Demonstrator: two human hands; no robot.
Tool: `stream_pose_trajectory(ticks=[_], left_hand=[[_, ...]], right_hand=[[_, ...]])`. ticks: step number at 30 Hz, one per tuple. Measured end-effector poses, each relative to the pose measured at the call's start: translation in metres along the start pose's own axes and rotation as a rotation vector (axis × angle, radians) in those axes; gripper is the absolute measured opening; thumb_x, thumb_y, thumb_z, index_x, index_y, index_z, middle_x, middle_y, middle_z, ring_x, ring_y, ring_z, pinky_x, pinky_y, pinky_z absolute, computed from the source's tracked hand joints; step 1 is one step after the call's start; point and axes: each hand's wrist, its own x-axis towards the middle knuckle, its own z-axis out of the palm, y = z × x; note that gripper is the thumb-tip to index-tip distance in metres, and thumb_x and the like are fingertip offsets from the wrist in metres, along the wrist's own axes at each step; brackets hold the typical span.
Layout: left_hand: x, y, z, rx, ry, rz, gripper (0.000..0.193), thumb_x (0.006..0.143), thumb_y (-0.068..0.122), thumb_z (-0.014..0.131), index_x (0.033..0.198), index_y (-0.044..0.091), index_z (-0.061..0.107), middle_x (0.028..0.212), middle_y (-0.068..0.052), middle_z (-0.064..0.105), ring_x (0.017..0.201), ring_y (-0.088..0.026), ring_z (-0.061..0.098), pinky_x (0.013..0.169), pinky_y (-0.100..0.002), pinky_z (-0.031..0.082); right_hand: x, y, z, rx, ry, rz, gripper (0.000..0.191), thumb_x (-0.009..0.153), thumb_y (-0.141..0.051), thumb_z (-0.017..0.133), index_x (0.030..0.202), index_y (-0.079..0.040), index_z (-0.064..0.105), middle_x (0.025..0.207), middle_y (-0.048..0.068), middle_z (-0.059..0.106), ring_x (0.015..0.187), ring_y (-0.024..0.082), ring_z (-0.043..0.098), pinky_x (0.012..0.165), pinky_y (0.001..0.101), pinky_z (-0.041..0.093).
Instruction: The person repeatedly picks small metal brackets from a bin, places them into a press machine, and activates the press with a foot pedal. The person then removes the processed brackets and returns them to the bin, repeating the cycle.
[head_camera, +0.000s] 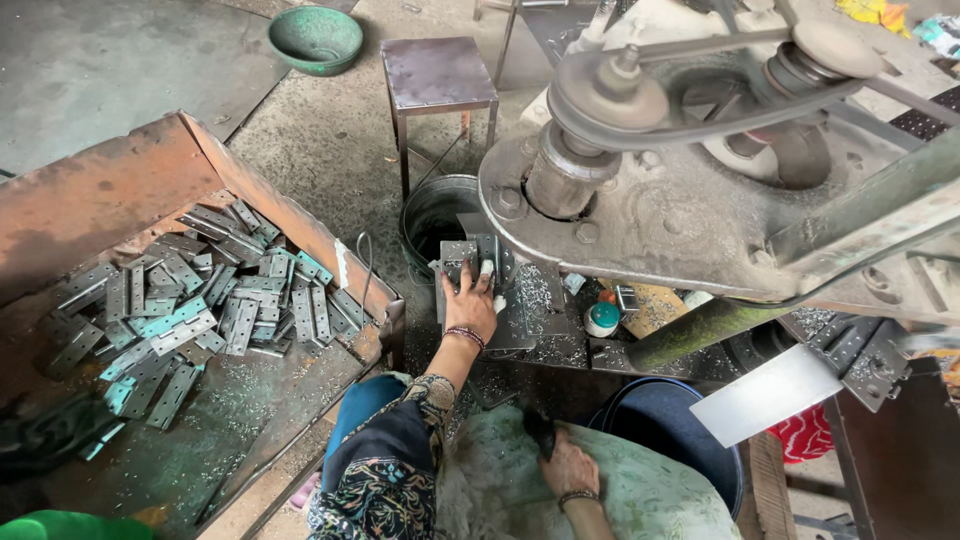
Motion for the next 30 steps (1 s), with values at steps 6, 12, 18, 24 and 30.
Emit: stream_pose_trajectory(ticks=[6, 12, 18, 24, 30], left_hand=[[0.008, -0.002, 0.010, 0.013, 0.088, -0.001, 0.051, 0.101, 0.023, 0.040, 0.149, 0.013, 0.052, 0.164, 0.000, 0.035, 0.157, -0.036, 0.009, 0.119, -0.074, 0.007], [0.003, -0.001, 0.009, 0.013, 0.095, 0.014, 0.051, 0.099, 0.024, 0.042, 0.147, 0.011, 0.054, 0.164, 0.001, 0.036, 0.156, -0.036, 0.011, 0.118, -0.073, 0.009], [-0.006, 0.001, 0.011, 0.013, 0.105, 0.023, 0.049, 0.099, 0.025, 0.042, 0.145, 0.013, 0.056, 0.162, 0.001, 0.038, 0.155, -0.037, 0.011, 0.119, -0.072, 0.009], [0.001, -0.002, 0.014, -0.026, 0.098, 0.018, 0.049, 0.100, 0.027, 0.042, 0.145, 0.014, 0.056, 0.162, 0.001, 0.038, 0.155, -0.037, 0.012, 0.119, -0.072, 0.009], [0.007, -0.004, 0.018, -0.065, 0.144, 0.001, 0.048, 0.100, 0.027, 0.043, 0.145, 0.014, 0.057, 0.158, 0.000, 0.042, 0.156, -0.036, 0.012, 0.120, -0.072, 0.008]], right_hand=[[-0.004, -0.004, 0.008, 0.065, 0.051, -0.043, 0.063, 0.086, -0.045, 0.071, 0.140, -0.018, 0.051, 0.123, 0.011, 0.072, 0.118, 0.029, 0.069, 0.105, 0.0404, 0.054], [0.001, 0.006, -0.004, 0.068, 0.012, -0.036, 0.061, 0.088, -0.042, 0.070, 0.140, -0.017, 0.051, 0.126, 0.013, 0.070, 0.121, 0.031, 0.066, 0.105, 0.0433, 0.053], [0.012, 0.015, -0.002, 0.035, 0.033, -0.095, 0.050, 0.089, -0.040, 0.069, 0.128, -0.011, 0.060, 0.123, 0.012, 0.070, 0.119, 0.031, 0.067, 0.103, 0.0445, 0.053], [0.022, 0.011, 0.032, 0.065, 0.052, -0.058, 0.071, 0.089, -0.045, 0.069, 0.147, -0.011, 0.045, 0.121, 0.015, 0.072, 0.114, 0.032, 0.070, 0.102, 0.0430, 0.056], [0.025, 0.006, 0.048, 0.090, 0.051, -0.044, 0.075, 0.088, -0.047, 0.070, 0.150, -0.017, 0.040, 0.124, 0.015, 0.070, 0.117, 0.033, 0.068, 0.107, 0.0468, 0.051]])
